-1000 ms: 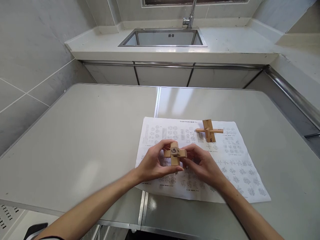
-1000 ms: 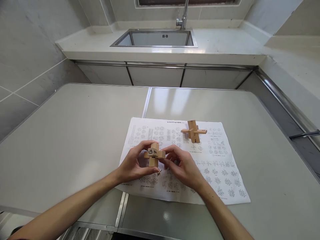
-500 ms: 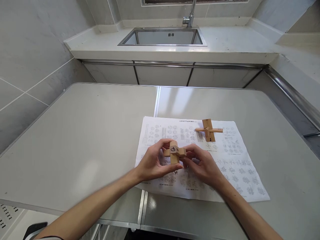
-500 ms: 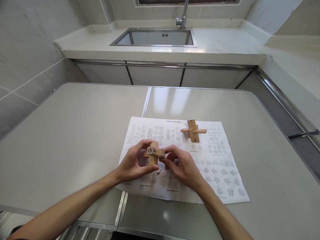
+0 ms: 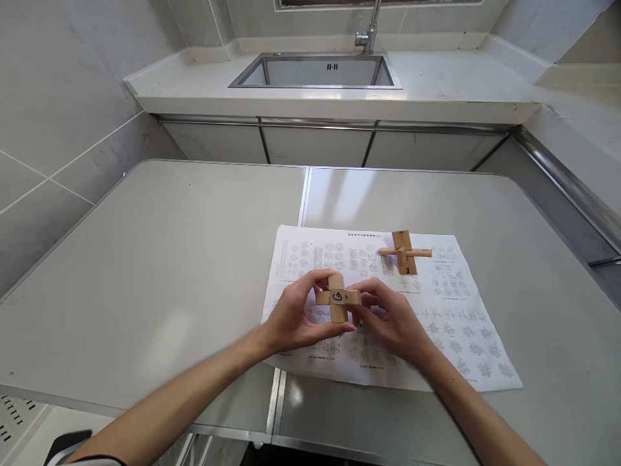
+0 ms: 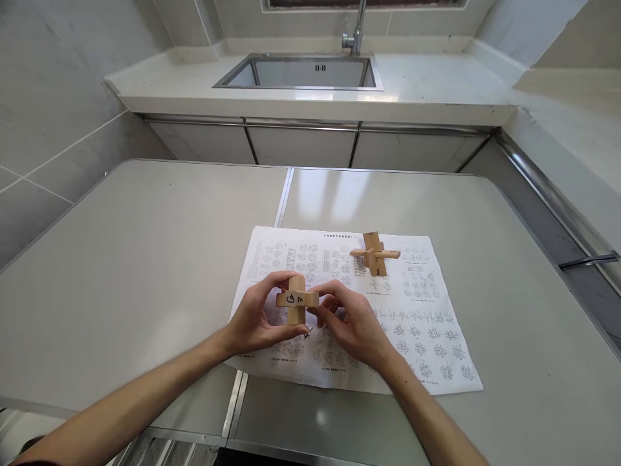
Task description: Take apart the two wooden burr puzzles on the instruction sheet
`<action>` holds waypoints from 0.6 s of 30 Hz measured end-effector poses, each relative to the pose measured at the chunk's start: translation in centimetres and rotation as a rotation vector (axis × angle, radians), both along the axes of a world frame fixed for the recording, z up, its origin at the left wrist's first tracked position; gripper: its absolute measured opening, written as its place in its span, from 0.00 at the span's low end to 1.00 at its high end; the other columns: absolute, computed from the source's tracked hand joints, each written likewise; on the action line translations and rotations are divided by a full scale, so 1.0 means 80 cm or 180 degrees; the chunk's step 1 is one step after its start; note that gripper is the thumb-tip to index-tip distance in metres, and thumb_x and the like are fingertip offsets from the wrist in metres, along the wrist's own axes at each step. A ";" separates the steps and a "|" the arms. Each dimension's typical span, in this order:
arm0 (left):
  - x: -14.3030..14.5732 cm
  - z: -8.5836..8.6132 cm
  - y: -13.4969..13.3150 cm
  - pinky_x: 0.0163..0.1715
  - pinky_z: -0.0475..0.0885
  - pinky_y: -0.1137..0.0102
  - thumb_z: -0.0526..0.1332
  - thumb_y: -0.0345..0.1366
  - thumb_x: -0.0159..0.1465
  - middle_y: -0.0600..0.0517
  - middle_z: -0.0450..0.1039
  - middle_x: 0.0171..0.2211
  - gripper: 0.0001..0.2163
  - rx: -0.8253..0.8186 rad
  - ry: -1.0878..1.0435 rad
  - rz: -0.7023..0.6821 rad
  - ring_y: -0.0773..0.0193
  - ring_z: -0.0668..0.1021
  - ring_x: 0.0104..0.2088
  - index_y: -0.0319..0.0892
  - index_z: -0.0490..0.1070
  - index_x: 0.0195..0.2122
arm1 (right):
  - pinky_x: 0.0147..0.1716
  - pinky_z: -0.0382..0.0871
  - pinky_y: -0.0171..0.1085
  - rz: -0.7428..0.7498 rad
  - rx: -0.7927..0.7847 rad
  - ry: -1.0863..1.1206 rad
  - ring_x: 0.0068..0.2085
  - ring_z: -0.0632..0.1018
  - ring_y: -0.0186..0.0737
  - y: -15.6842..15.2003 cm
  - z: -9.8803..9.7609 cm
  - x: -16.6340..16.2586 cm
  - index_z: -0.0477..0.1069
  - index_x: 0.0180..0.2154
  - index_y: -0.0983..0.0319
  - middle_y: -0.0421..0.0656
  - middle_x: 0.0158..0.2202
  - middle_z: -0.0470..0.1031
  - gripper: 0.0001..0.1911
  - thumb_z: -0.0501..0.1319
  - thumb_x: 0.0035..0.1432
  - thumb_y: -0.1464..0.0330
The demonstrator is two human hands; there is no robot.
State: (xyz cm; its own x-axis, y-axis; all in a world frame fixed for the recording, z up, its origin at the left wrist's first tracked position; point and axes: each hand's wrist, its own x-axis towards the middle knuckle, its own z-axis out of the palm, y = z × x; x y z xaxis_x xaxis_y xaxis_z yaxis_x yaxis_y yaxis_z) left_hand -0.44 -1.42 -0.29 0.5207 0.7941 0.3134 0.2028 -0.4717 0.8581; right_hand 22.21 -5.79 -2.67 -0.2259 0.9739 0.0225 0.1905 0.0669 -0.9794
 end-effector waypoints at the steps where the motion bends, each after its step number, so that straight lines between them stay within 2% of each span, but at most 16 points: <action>1: 0.000 0.000 0.000 0.40 0.75 0.66 0.78 0.50 0.58 0.51 0.77 0.42 0.31 -0.0001 0.0024 -0.0018 0.61 0.78 0.38 0.46 0.66 0.56 | 0.29 0.72 0.37 0.0008 0.0004 0.0003 0.30 0.80 0.41 0.000 0.000 0.001 0.73 0.48 0.55 0.39 0.30 0.79 0.06 0.64 0.72 0.63; 9: 0.000 0.001 0.002 0.40 0.76 0.66 0.77 0.49 0.58 0.51 0.78 0.41 0.31 0.0096 0.0154 -0.0164 0.61 0.79 0.36 0.46 0.67 0.58 | 0.30 0.74 0.38 0.0075 -0.0001 0.0108 0.30 0.82 0.41 -0.004 -0.009 0.001 0.71 0.50 0.55 0.41 0.34 0.82 0.06 0.62 0.73 0.65; 14: 0.000 0.000 0.002 0.38 0.75 0.67 0.78 0.50 0.56 0.52 0.78 0.38 0.31 -0.0089 0.0252 0.0000 0.61 0.79 0.35 0.45 0.68 0.55 | 0.29 0.74 0.38 0.0140 -0.0079 0.0124 0.30 0.83 0.42 -0.005 -0.006 -0.002 0.70 0.51 0.55 0.40 0.32 0.80 0.07 0.61 0.74 0.63; 18: 0.000 -0.002 0.001 0.35 0.75 0.69 0.78 0.50 0.57 0.53 0.77 0.37 0.31 -0.0358 0.0206 -0.0070 0.63 0.78 0.33 0.45 0.68 0.55 | 0.31 0.76 0.38 0.0162 -0.0024 0.0103 0.31 0.82 0.39 -0.006 0.001 -0.003 0.69 0.52 0.55 0.43 0.40 0.82 0.09 0.62 0.73 0.63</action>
